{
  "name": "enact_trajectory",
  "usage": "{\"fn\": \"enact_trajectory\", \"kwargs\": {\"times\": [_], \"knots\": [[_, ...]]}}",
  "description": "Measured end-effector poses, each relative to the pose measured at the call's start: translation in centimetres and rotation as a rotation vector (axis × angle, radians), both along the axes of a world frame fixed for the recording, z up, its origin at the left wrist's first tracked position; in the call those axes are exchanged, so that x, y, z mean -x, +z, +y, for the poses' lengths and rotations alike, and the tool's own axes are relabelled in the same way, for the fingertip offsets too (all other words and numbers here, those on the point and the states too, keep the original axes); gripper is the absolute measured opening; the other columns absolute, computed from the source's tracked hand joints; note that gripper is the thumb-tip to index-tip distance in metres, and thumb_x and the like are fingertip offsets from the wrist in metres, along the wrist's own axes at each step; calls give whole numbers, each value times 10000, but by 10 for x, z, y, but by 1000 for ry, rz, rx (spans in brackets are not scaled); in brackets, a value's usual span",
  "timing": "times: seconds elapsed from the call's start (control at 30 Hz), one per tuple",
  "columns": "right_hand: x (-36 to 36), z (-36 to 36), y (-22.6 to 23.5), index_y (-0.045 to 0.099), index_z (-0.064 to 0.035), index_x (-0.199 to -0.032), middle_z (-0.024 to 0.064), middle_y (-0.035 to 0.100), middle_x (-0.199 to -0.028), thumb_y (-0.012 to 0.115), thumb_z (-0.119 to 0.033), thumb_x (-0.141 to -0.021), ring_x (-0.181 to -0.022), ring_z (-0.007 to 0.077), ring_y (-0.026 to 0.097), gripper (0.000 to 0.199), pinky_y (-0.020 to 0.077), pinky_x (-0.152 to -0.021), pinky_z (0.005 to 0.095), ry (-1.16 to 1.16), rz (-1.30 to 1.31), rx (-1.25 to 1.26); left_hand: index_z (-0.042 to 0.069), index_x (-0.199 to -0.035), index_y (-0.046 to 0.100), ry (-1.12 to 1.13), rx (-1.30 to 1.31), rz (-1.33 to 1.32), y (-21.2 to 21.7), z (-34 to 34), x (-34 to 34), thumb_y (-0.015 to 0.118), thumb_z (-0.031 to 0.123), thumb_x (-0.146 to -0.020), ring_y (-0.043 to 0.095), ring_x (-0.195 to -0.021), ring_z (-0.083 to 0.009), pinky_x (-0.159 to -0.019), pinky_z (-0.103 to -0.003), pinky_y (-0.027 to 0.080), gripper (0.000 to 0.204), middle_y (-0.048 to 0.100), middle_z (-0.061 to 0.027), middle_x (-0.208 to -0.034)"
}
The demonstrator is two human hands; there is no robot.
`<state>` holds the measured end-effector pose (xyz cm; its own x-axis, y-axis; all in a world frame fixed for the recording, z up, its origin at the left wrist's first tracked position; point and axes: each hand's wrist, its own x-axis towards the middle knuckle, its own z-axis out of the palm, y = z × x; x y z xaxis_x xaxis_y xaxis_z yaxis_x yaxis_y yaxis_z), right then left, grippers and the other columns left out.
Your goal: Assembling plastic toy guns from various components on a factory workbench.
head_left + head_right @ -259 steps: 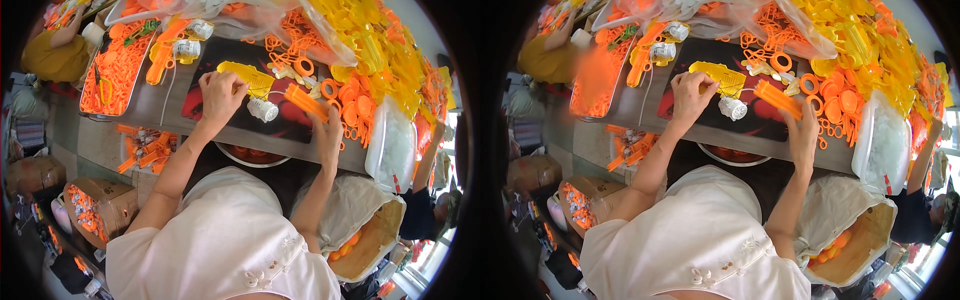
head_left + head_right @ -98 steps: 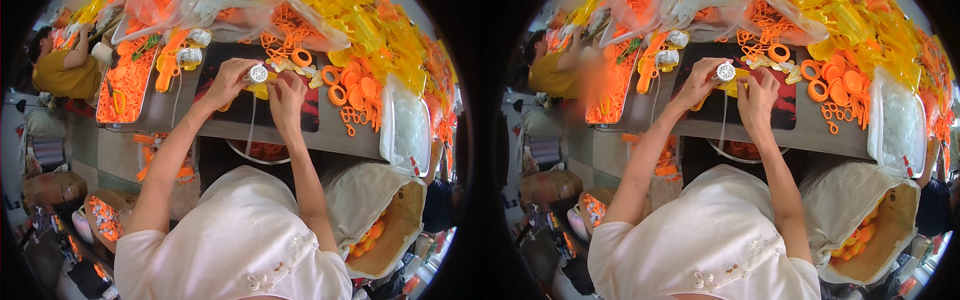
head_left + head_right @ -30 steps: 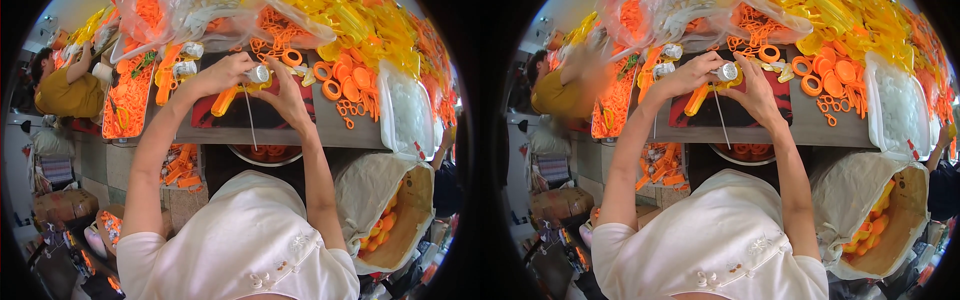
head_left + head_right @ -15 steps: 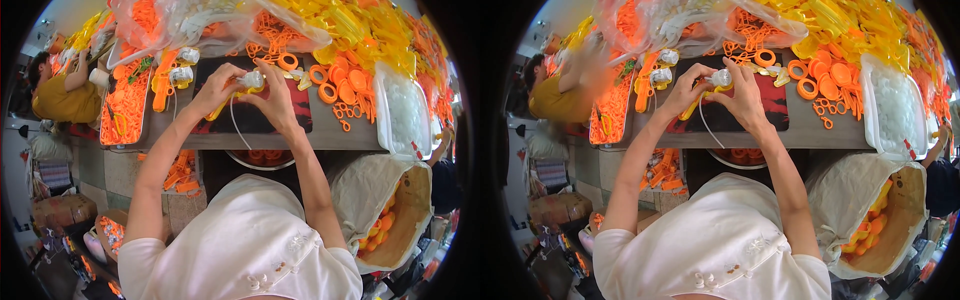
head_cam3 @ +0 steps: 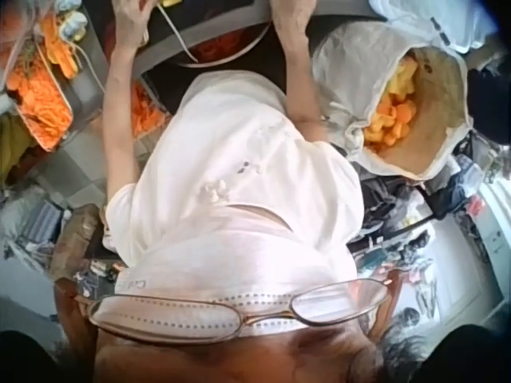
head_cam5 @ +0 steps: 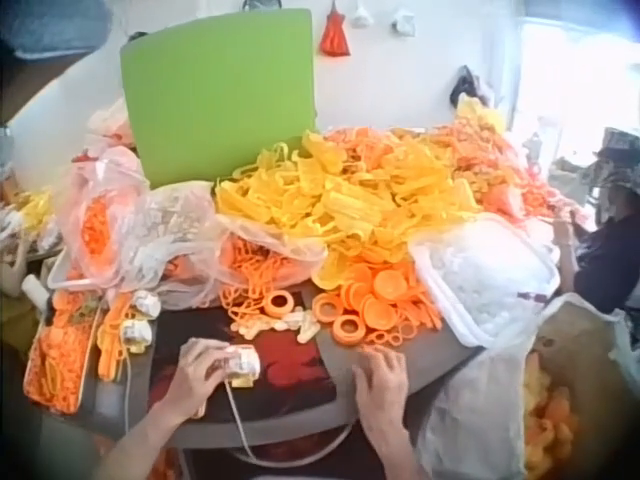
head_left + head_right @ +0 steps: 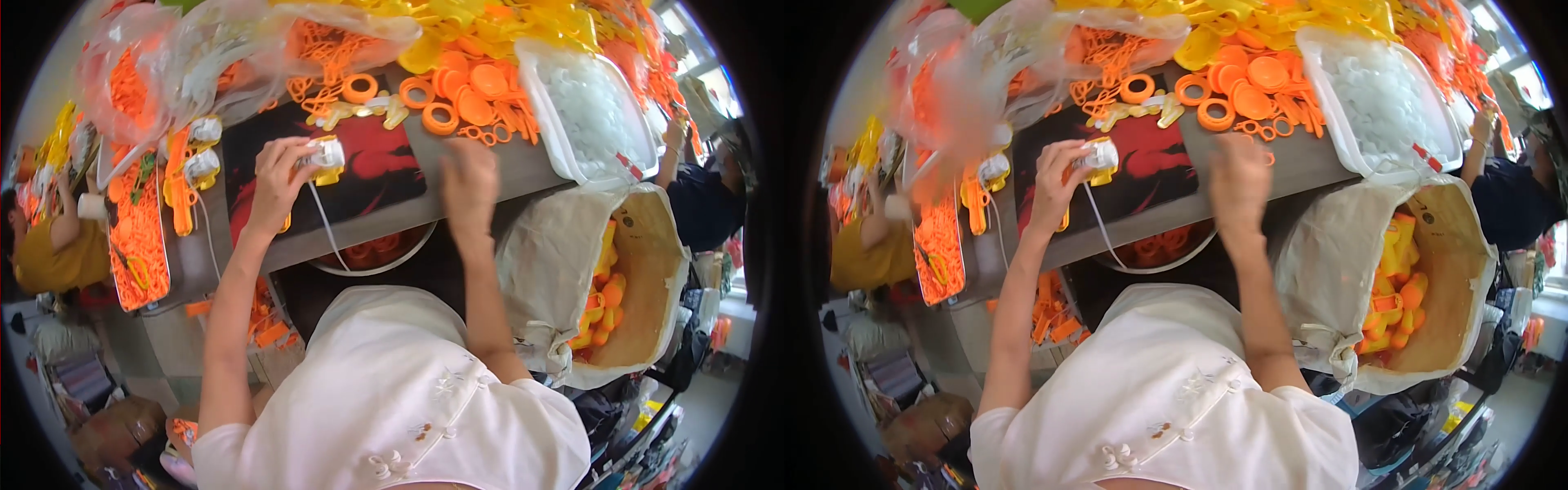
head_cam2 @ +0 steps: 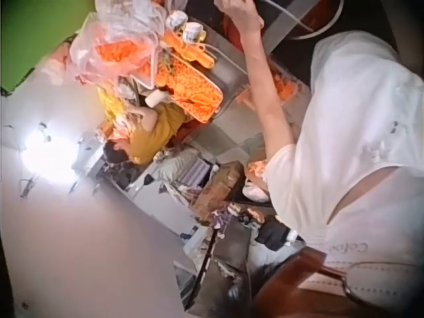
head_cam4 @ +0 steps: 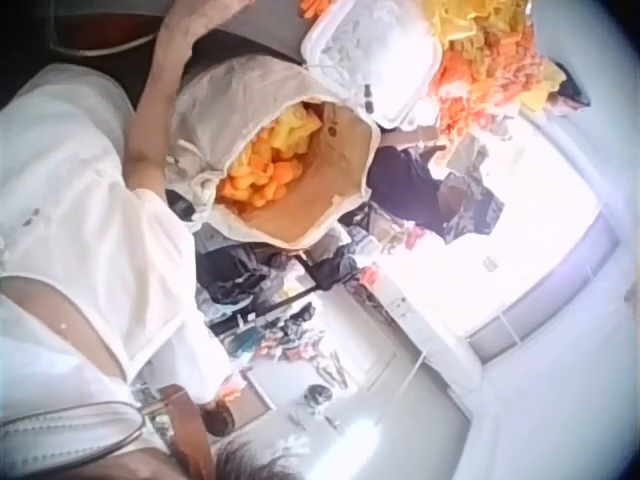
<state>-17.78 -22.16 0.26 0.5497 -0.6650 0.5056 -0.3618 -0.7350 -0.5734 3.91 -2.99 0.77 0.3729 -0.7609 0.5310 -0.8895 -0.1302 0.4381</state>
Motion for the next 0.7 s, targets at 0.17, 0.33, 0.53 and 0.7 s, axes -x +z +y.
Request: {"fn": "enact_trajectory", "kwargs": {"times": [0.17,0.33,0.53,0.7], "knots": [[41,-44,-24,721,-66,-957,83,668,-939,695,-61,-833,-874,282,581,126,482,-807,389,-174,111,166,79,-1063,668,-31,-3,11,-1,-19,-7,721,156,-823,573,-1087,-260,-926,-363,417,257,637,-66,-1145],[14,-28,-13,716,-24,-1024,58,691,-935,656,-51,-899,-871,181,627,140,504,-787,303,-22,-102,-275,71,-1081,684,212,238,82,4,3,-1,665,132,-890,584,-1073,-257,-928,-346,449,201,651,-70,-1120],[-58,30,-14,688,-25,-975,92,673,-884,635,-35,-886,-851,210,632,104,465,-814,320,406,-47,-256,80,-965,681,185,122,-52,-1,17,17,685,31,-814,581,-986,-251,-870,-377,436,159,638,-40,-1019],[-57,35,-11,675,-61,-953,33,646,-977,656,-81,-865,-964,249,563,93,407,-829,370,331,35,-32,87,-1021,680,245,150,-3,-3,15,2,687,45,-819,582,-1016,-268,-895,-380,440,206,636,-58,-1061]]}}
